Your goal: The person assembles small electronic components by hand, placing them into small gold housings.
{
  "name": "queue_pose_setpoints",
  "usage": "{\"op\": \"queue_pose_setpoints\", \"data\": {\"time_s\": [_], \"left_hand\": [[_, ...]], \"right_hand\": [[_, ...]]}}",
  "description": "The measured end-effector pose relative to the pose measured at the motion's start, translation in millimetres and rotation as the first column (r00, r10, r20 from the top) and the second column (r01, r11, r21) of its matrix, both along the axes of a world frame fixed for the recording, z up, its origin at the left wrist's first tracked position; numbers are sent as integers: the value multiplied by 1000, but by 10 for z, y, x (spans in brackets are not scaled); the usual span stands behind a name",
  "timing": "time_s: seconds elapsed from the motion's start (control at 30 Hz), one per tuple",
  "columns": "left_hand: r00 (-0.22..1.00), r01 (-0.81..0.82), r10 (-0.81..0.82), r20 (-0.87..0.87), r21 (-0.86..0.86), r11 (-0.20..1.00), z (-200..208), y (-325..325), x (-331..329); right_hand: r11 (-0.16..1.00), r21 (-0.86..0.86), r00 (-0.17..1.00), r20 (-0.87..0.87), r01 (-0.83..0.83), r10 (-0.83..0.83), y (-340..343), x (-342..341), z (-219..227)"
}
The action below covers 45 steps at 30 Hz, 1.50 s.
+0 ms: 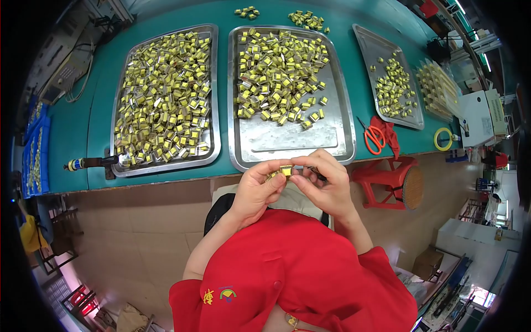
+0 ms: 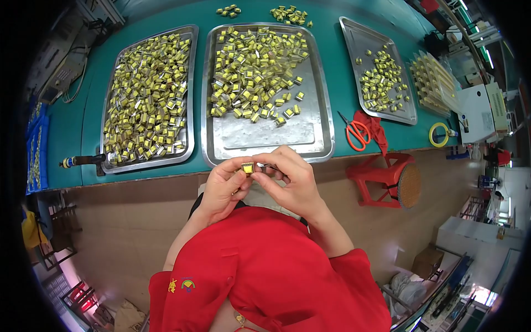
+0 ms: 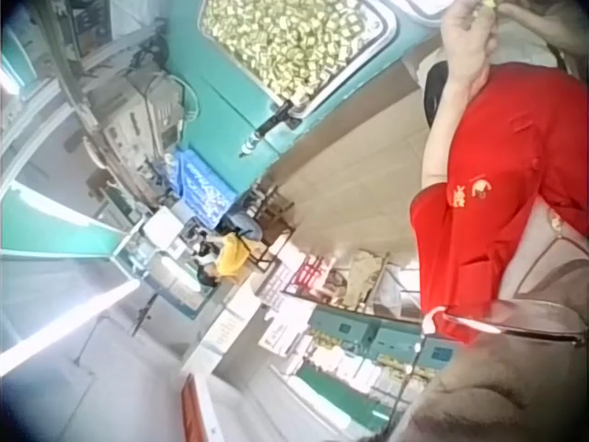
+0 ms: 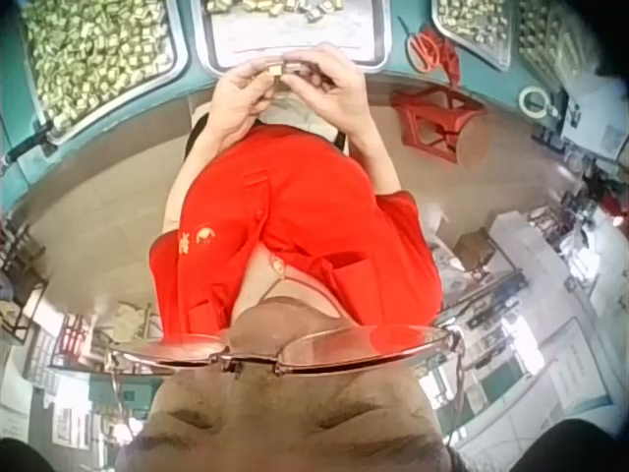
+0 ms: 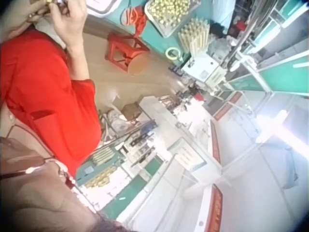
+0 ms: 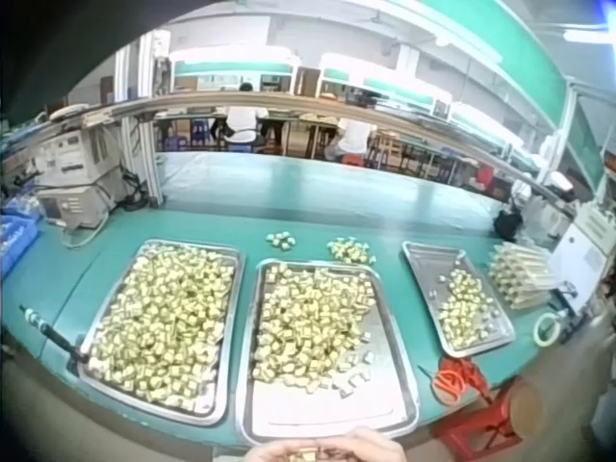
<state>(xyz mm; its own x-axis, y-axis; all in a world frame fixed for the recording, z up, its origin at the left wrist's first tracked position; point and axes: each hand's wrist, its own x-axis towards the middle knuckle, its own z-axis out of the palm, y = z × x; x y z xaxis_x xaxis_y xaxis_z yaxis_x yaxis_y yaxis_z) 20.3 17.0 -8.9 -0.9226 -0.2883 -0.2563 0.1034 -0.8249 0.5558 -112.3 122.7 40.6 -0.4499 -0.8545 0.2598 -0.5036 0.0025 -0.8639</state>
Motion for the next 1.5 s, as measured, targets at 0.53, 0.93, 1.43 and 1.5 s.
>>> {"op": "queue_pose_setpoints", "data": {"time_s": [0.53,0.93,1.43,1.5], "left_hand": [[987,-159,158,-34,-48,986,141,-373,-49],[305,-4,940,-153,-987,-159,385,-2761,522],[404,409,915,7,-896,-174,30,-2885,572],[509,291,845,-164,-891,-348,247,-2659,661]], "right_hand": [[987,94,991,39,128,-132,-25,-23,-2],[994,56,985,142,94,-101,-61,-89,-103],[934,14,931,-77,358,-356,115,-587,-212],[931,15,882,-324,365,-341,65,-804,-185]]}}
